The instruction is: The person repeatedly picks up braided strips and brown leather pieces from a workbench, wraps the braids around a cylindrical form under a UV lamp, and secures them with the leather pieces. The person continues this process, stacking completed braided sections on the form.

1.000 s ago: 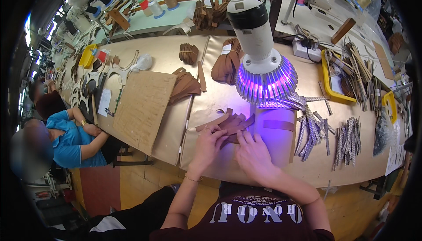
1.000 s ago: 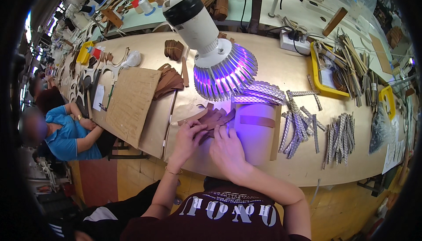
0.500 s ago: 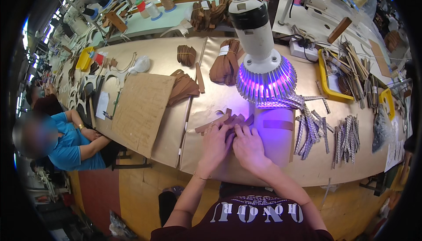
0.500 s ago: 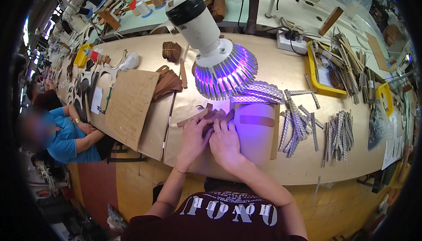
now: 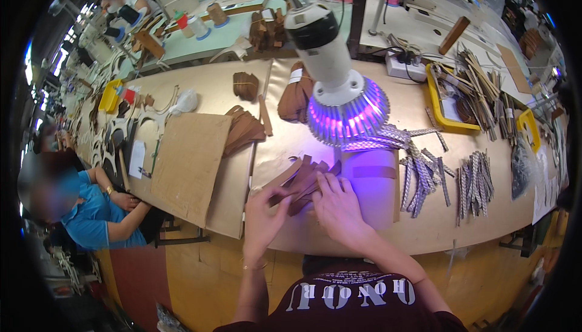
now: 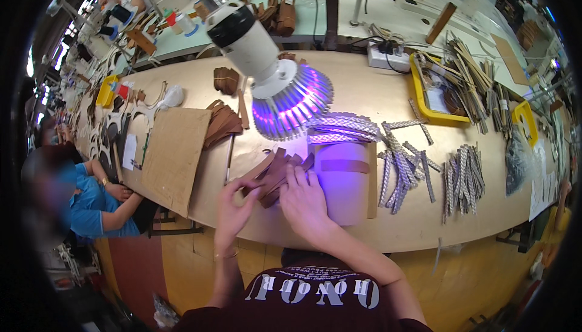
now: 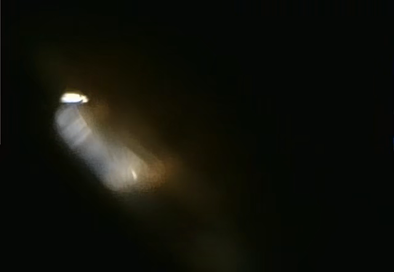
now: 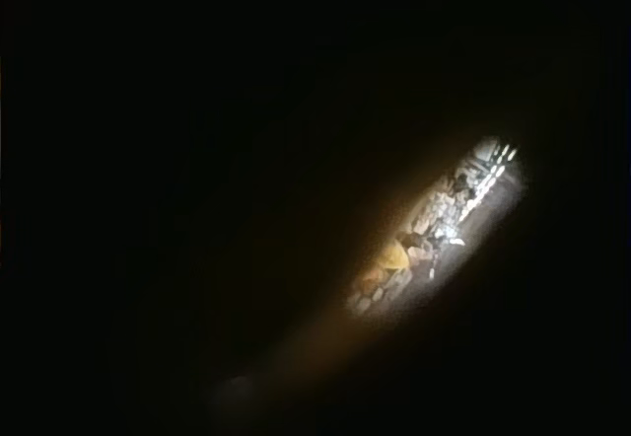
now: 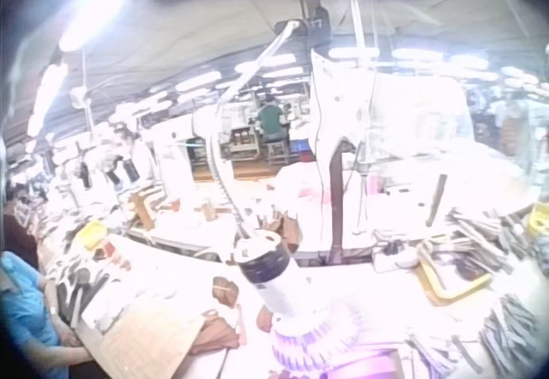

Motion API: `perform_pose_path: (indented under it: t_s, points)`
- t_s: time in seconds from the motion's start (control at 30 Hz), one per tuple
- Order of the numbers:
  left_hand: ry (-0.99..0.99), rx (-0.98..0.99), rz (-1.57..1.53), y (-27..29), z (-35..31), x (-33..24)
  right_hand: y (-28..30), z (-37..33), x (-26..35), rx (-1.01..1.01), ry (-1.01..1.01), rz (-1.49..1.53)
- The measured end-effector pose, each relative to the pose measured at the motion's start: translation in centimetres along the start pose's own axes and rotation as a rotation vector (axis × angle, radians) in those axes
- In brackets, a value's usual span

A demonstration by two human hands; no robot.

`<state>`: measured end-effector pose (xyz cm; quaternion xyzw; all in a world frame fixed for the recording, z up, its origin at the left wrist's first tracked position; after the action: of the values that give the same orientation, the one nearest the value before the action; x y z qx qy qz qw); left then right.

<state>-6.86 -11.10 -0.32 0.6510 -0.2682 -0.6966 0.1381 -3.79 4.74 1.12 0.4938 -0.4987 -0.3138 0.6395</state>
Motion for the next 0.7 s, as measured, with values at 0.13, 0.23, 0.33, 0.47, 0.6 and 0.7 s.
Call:
perform_pose_path:
  t_s: [0.13, 0.23, 0.33, 0.47, 0.6, 0.7]
  points:
    - [-0.089, 0.024, 0.023, 2.4, -2.4, -3.8, 6.1, -2.4, -0.8, -0.120, -0.005, 0.674]
    - [-0.198, 0.145, -0.127, -0.1, -2.5, -7.1, 7.1, -4.1, -1.8, 0.100, -0.089, 1.116]
    - [-0.283, 0.324, -0.160, -3.1, -1.4, -9.0, 6.3, -6.0, -3.4, 0.017, -0.342, 1.346]
    - [-0.115, 0.488, -0.387, -6.7, 0.3, -8.2, 6.3, -9.2, -7.5, -0.305, -0.513, 1.266]
    - [0.137, 0.595, -0.689, -9.3, 1.0, -6.0, 5.8, -11.0, -10.1, -0.410, -0.627, 1.202]
    - [0.208, 0.544, -0.762, -10.2, 1.2, -4.9, 5.2, -10.8, -10.7, -0.450, -0.630, 1.193]
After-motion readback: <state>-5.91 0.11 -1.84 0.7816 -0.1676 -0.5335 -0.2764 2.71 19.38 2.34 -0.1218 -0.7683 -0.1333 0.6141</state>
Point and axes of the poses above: each hand's wrist, its own z-axis towards the middle knuckle, its own y-axis out of the back of the hand, x = y × z, the point moved 5 cm from there along z, towards the middle knuckle, and after that the axes turned 4 degrees about z, right-handed, at the moved point
